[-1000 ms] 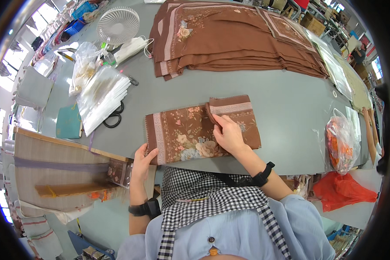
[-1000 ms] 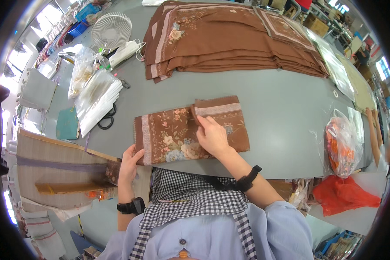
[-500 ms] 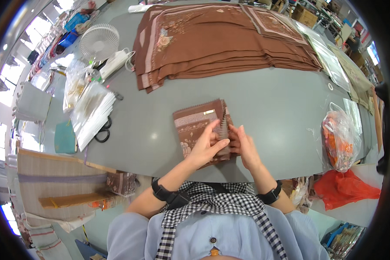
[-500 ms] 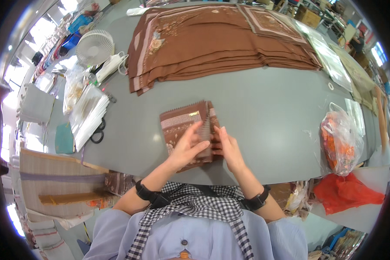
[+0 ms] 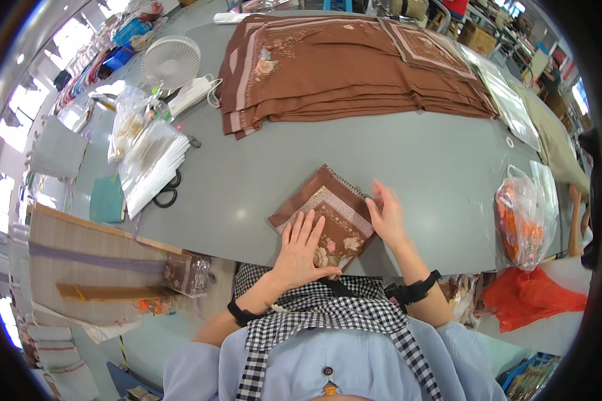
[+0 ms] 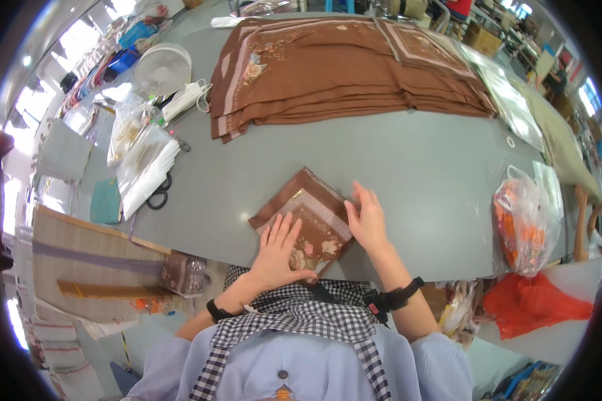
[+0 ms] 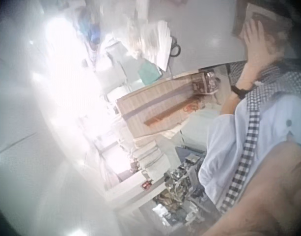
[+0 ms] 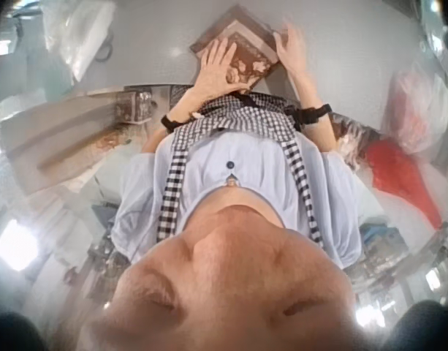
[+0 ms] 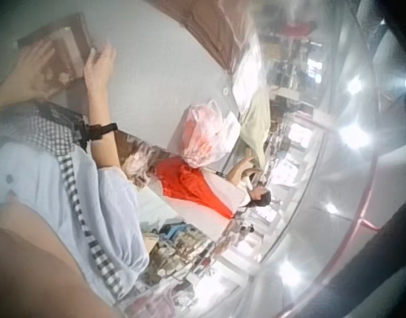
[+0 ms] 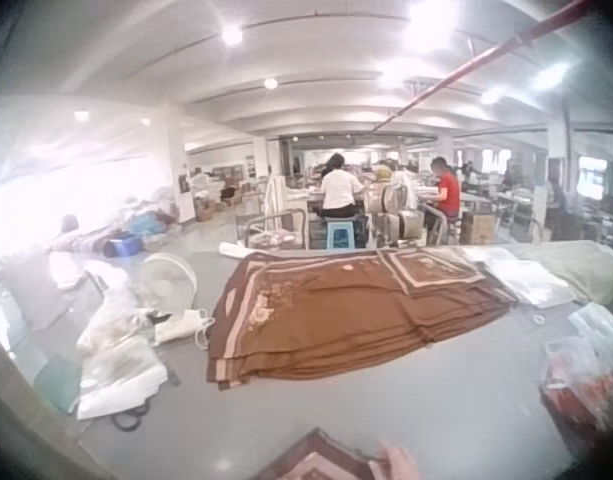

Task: The person repeatedly picks up brown patterned cloths, folds them neatly on a table, and places each folded piece into a clear plastic bag. The packaged items are then set aside in a stack.

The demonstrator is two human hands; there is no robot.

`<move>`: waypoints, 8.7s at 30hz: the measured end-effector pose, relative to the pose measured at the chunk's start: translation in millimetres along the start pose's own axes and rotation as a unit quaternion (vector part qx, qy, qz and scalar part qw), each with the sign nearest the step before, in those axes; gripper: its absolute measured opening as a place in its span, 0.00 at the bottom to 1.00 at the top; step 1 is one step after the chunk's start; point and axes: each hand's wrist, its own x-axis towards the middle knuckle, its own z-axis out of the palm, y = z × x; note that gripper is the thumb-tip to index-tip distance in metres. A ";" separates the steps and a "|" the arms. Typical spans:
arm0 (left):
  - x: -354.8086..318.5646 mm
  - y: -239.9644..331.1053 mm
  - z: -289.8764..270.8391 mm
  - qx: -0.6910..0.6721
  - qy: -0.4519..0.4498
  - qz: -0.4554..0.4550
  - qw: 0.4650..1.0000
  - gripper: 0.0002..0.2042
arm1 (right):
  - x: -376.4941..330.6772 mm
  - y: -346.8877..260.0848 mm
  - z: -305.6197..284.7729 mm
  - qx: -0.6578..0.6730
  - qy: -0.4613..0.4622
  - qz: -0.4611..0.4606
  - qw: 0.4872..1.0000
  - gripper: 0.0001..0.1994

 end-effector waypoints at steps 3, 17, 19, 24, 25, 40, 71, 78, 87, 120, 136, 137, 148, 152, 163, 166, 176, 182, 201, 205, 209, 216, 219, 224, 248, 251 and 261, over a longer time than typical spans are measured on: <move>-12.1 -16.0 -20.5 -0.134 0.072 0.019 0.988 0.28 | -3.6 -35.2 11.6 -0.153 0.017 -0.312 0.937 0.18; -0.5 -107.0 -78.7 -0.010 0.010 0.046 0.999 0.13 | -7.3 -32.9 85.0 -0.258 -0.186 -0.288 0.903 0.26; 6.9 -163.0 -125.4 -0.015 0.102 -0.016 0.995 0.11 | 10.6 -26.3 62.3 -0.238 -0.160 -0.233 0.929 0.25; -31.8 -334.7 -206.8 0.236 0.311 -0.082 0.917 0.17 | 21.2 16.1 7.9 -0.212 -0.119 -0.264 0.933 0.23; -31.4 -354.3 -213.3 0.250 0.249 -0.120 0.928 0.18 | 18.7 22.6 7.1 -0.235 -0.105 -0.266 0.929 0.22; 49.6 -306.5 -215.8 0.196 0.134 -0.214 0.948 0.16 | 52.2 41.5 50.4 -0.103 -0.086 -0.257 0.957 0.06; 58.2 -104.8 -22.7 -0.018 -0.173 0.063 0.983 0.12 | -42.1 -6.1 107.3 0.047 -0.164 -0.385 0.907 0.13; 34.8 -82.3 -9.1 0.087 0.035 0.075 0.993 0.14 | -21.5 -1.6 96.4 -0.175 -0.130 -0.276 0.936 0.10; 22.4 -51.6 -8.0 0.132 -0.004 0.014 0.991 0.25 | 15.9 7.4 100.5 -0.099 -0.226 -0.465 0.850 0.08; 10.9 -38.0 -22.6 0.107 0.087 0.112 0.984 0.21 | -30.3 41.8 92.8 -0.189 -0.085 -0.558 0.803 0.17; -45.8 -10.1 45.5 0.084 -0.055 0.064 0.993 0.32 | -65.2 -11.8 62.9 -0.072 -0.124 -0.477 0.867 0.14; -40.0 -7.9 43.9 0.049 -0.114 0.034 0.992 0.36 | -51.3 -13.8 75.5 -0.055 -0.124 -0.490 0.861 0.17; -3.6 -16.6 -79.8 -0.338 -0.272 0.090 0.896 0.15 | -41.8 -39.9 90.6 -0.345 -0.320 -0.329 0.818 0.26; 51.9 -67.4 -79.6 -0.063 -0.032 0.009 0.997 0.25 | -47.0 -31.1 86.3 -0.241 -0.310 -0.370 0.842 0.26; 53.0 -97.0 -29.5 0.117 -0.005 -0.055 0.992 0.32 | -32.6 -35.6 108.9 -0.249 -0.173 -0.315 0.899 0.43; 54.5 -98.2 -37.6 0.161 -0.028 -0.048 0.985 0.32 | -36.8 -27.7 87.1 -0.254 -0.237 -0.326 0.879 0.37; 2.1 -35.1 -19.1 0.186 -0.025 -0.023 0.982 0.35 | -37.3 -3.5 38.2 -0.228 -0.159 -0.356 0.892 0.24; -68.2 -40.5 -75.9 0.014 0.111 -0.172 0.979 0.22 | -44.5 -13.5 36.2 -0.019 -0.118 -0.255 0.959 0.13; -90.1 -31.1 -17.7 -0.576 0.044 -0.319 0.751 0.12 | -91.2 -64.1 92.1 0.248 -0.352 0.374 0.822 0.09; -110.9 -53.5 -28.7 -0.527 0.054 -0.334 0.779 0.11 | -54.2 -45.2 71.9 0.284 -0.143 0.369 0.873 0.07; -156.2 -89.9 -57.3 -0.533 0.089 -0.384 0.749 0.10 | -44.0 -39.8 43.6 0.087 -0.499 0.316 0.802 0.08; -156.6 -71.2 -22.9 -0.607 0.230 -0.410 0.640 0.18 | -43.8 -73.5 95.5 -0.096 -0.306 -0.355 0.878 0.18; -148.0 -55.8 -17.4 -0.633 0.252 -0.291 0.672 0.23 | -44.6 -71.7 120.4 -0.195 -0.301 -0.429 0.829 0.25; -245.0 -72.4 -93.2 -0.589 0.286 -0.438 0.616 0.20 | -43.1 -46.3 110.8 -0.106 -0.339 -0.348 0.868 0.26; -354.0 -293.6 -113.0 0.177 -0.053 -0.441 0.878 0.16 | -57.2 -37.4 95.7 -0.286 -0.280 -0.369 0.839 0.24; -359.6 -311.3 -75.5 0.247 -0.184 -0.549 0.777 0.16 | -56.7 -37.8 95.2 -0.290 -0.280 -0.371 0.837 0.24; -352.7 -375.8 45.2 0.075 -0.100 -0.671 0.731 0.50 | -57.6 -39.4 97.5 -0.298 -0.281 -0.356 0.840 0.24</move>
